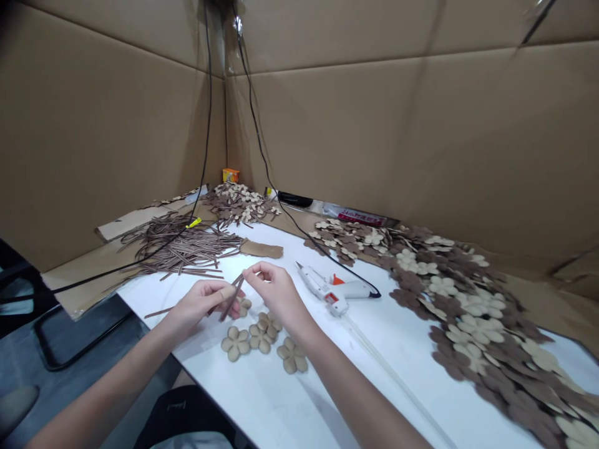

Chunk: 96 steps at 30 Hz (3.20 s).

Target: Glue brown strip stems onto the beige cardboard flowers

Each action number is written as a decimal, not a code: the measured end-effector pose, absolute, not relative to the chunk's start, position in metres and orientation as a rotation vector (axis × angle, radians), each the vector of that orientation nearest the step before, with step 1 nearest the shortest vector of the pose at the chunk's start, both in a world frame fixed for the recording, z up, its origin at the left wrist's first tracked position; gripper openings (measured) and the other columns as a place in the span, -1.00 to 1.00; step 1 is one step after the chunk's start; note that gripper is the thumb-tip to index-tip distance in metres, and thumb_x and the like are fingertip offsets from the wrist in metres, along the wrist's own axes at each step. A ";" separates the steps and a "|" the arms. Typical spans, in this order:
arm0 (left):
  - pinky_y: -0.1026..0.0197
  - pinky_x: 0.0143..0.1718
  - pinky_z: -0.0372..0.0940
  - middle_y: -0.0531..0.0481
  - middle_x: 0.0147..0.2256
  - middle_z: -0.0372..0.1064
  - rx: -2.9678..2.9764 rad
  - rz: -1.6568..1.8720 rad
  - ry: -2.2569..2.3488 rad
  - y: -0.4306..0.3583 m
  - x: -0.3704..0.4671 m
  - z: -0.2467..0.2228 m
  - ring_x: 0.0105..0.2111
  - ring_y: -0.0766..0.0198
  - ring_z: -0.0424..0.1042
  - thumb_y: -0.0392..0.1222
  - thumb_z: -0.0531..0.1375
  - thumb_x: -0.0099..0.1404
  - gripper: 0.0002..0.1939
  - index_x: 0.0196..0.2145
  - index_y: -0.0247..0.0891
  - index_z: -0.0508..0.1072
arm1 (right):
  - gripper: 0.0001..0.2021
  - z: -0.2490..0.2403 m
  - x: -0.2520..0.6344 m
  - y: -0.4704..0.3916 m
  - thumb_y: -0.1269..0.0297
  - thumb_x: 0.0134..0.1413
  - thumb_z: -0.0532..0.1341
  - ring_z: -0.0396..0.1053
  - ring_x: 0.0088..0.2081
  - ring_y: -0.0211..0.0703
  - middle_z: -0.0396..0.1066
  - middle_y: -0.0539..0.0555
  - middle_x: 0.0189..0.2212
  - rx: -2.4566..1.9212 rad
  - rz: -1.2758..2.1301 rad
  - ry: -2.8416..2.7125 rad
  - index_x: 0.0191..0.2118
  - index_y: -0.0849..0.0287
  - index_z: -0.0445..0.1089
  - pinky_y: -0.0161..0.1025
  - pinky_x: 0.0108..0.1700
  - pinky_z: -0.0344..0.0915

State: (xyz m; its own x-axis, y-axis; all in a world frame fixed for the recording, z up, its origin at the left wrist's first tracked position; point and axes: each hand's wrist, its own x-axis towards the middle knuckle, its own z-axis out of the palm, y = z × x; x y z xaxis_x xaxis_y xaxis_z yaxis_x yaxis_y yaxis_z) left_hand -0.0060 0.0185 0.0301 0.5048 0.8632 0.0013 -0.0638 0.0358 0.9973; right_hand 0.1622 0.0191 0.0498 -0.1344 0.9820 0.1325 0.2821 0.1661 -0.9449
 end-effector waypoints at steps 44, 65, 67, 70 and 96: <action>0.19 -0.23 0.27 -0.11 -0.41 0.49 1.253 0.867 0.749 0.021 -0.021 0.036 -0.32 0.14 0.46 -0.05 0.22 0.16 -0.71 -0.39 -0.39 0.53 | -0.69 0.063 0.162 0.011 0.03 -0.16 0.28 -0.12 -0.64 -0.42 0.03 -0.15 -0.72 -1.338 1.301 -1.484 -0.52 0.23 0.42 -0.33 -0.59 -0.20; 0.06 -0.06 0.28 -0.32 -0.19 0.47 1.192 0.650 0.699 0.022 -0.023 0.029 -0.15 0.01 0.45 0.03 0.25 0.15 -0.57 -0.19 -0.41 0.51 | -0.69 0.068 0.171 0.017 0.05 -0.19 0.26 0.11 -0.54 -0.33 0.28 -0.03 -0.59 -1.466 1.193 -1.551 -0.47 0.25 0.46 -0.33 -0.52 0.00; 0.07 -0.02 0.25 -0.32 -0.14 0.44 1.205 0.621 0.688 0.022 -0.023 0.028 -0.12 0.02 0.44 0.02 0.27 0.13 -0.57 -0.18 -0.41 0.51 | -0.71 0.068 0.172 0.018 0.07 -0.19 0.26 0.14 -0.51 -0.31 0.30 -0.02 -0.58 -1.463 1.181 -1.561 -0.47 0.25 0.46 -0.33 -0.48 0.03; 0.07 0.02 0.23 -0.29 -0.11 0.43 1.211 0.614 0.679 0.021 -0.022 0.027 -0.11 0.05 0.43 -0.01 0.27 0.15 -0.59 -0.16 -0.41 0.50 | -0.71 0.069 0.174 0.018 0.07 -0.18 0.26 0.11 -0.52 -0.31 0.28 -0.02 -0.59 -1.480 1.183 -1.579 -0.47 0.25 0.46 -0.32 -0.49 0.00; 0.30 -0.42 0.20 0.01 -0.44 0.41 1.595 1.072 0.966 0.012 -0.006 0.039 -0.42 0.27 0.34 -0.01 0.17 0.18 -0.72 -0.38 -0.30 0.47 | -0.75 0.065 0.158 0.007 0.08 -0.20 0.30 -0.11 -0.64 -0.41 0.17 -0.11 -0.68 -1.319 1.230 -1.452 -0.52 0.20 0.45 -0.32 -0.60 -0.21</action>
State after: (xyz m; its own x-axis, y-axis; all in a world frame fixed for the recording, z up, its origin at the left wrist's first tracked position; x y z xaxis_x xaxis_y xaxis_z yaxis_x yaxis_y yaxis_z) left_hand -0.0061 0.0122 0.0390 0.3028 0.9325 0.1968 0.0991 -0.2361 0.9667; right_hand 0.1577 0.0075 0.0649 -0.1329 0.9900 -0.0467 0.2085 -0.0182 -0.9779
